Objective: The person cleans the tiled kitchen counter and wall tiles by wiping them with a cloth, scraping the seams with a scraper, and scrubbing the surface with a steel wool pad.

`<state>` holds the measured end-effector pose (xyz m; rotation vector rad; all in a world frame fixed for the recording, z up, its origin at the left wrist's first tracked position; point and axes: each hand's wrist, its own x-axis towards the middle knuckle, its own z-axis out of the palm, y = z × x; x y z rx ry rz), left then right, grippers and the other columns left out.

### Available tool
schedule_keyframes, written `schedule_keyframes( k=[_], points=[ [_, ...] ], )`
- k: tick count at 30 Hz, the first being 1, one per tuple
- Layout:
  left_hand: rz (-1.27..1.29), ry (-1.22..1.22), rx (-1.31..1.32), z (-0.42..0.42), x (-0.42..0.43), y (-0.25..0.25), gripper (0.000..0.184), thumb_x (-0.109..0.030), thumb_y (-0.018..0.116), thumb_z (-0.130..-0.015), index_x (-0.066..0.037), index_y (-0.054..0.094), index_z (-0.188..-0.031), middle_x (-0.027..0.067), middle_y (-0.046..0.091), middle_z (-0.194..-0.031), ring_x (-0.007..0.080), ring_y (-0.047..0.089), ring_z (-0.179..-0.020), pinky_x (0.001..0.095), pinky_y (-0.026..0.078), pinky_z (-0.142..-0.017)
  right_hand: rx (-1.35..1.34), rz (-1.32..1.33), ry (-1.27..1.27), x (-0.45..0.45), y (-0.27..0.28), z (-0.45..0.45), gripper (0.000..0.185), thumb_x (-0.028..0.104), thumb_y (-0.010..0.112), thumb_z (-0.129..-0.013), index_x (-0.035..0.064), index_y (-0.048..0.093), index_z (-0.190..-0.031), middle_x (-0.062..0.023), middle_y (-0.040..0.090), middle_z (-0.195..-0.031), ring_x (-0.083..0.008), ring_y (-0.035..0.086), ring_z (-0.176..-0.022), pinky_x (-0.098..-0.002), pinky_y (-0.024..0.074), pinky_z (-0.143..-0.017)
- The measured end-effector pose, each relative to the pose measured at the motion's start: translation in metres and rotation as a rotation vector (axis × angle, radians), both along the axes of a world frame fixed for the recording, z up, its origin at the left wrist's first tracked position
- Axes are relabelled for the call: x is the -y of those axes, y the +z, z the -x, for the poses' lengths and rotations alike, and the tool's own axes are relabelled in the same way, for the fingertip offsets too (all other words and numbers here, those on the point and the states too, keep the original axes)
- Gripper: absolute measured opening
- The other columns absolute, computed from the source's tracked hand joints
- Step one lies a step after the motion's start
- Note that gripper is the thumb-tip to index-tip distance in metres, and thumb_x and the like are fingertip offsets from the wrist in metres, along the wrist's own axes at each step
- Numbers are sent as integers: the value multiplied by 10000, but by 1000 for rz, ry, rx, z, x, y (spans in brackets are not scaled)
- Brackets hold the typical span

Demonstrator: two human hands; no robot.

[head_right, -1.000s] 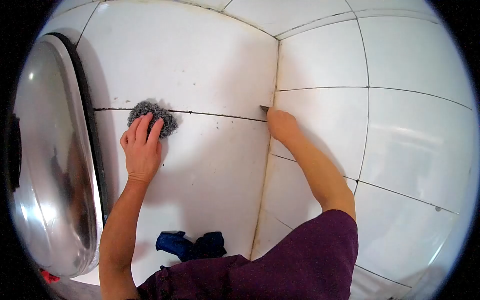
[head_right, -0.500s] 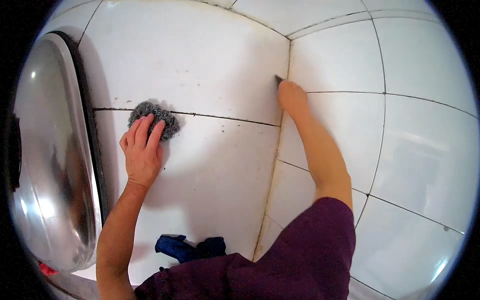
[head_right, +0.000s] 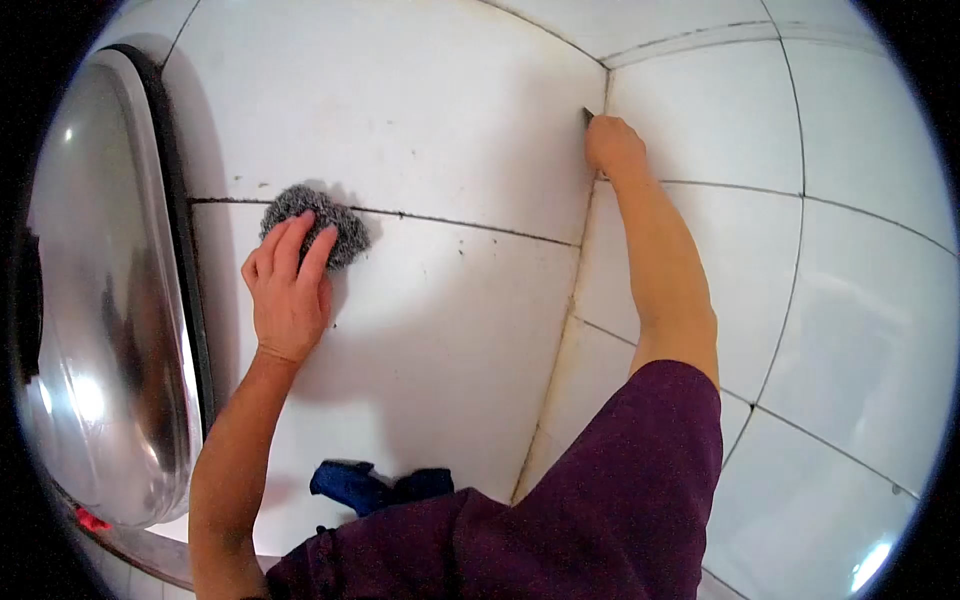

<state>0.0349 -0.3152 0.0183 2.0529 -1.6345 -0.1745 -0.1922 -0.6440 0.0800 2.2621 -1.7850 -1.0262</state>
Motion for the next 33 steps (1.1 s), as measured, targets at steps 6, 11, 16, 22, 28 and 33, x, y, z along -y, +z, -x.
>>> schedule_keyframes(
  k=[6, 11, 16, 22, 28, 33],
  points=[
    [35, 3, 8, 0, -1, -4, 528, 5, 603, -686, -174, 539, -1178, 30, 472, -1269, 229, 408, -1191, 396, 296, -945, -77, -205, 227, -104, 10, 55, 181, 95, 484, -811, -22, 584, -906, -207, 640, -925, -349, 629, -879, -447, 510, -730],
    [61, 8, 19, 1, -2, -8, 514, -15, 604, -706, -179, 534, -1187, 26, 469, -1271, 221, 404, -1195, 399, 295, -950, -14, -170, 193, -152, 13, 58, 152, 84, 452, -826, -23, 538, -892, -211, 639, -874, -359, 637, -804, -450, 511, -713],
    [30, 22, 9, 2, -1, -8, 512, -23, 606, -715, -188, 530, -1194, 17, 458, -1284, 213, 392, -1207, 403, 298, -958, 38, -115, 188, -171, 12, 66, 135, 80, 436, -836, -19, 512, -888, -217, 639, -853, -357, 641, -774, -446, 514, -696],
    [10, 23, 6, 2, -1, -8, 539, -26, 623, -705, -200, 518, -1205, 16, 450, -1290, 210, 387, -1214, 410, 297, -963, 32, -119, 154, -173, 13, 66, 149, 78, 434, -836, -5, 494, -944, -211, 639, -839, -361, 640, -786, -452, 513, -692],
    [9, 18, 16, 2, -1, -4, 527, -20, 618, -710, -195, 523, -1199, 18, 454, -1286, 218, 387, -1216, 406, 298, -964, 55, -59, 83, -183, 9, 65, 238, 79, 430, -844, -26, 478, -1052, -221, 638, -832, -366, 636, -806, -457, 513, -688],
    [4, 27, 36, 3, -1, -9, 502, -38, 622, -715, -198, 529, -1182, 13, 454, -1282, 211, 391, -1206, 411, 303, -952, 46, -18, 107, -177, 5, 61, 254, 74, 448, -837, -58, 480, -1052, -214, 640, -803, -349, 646, -770, -438, 525, -651]
  ],
)
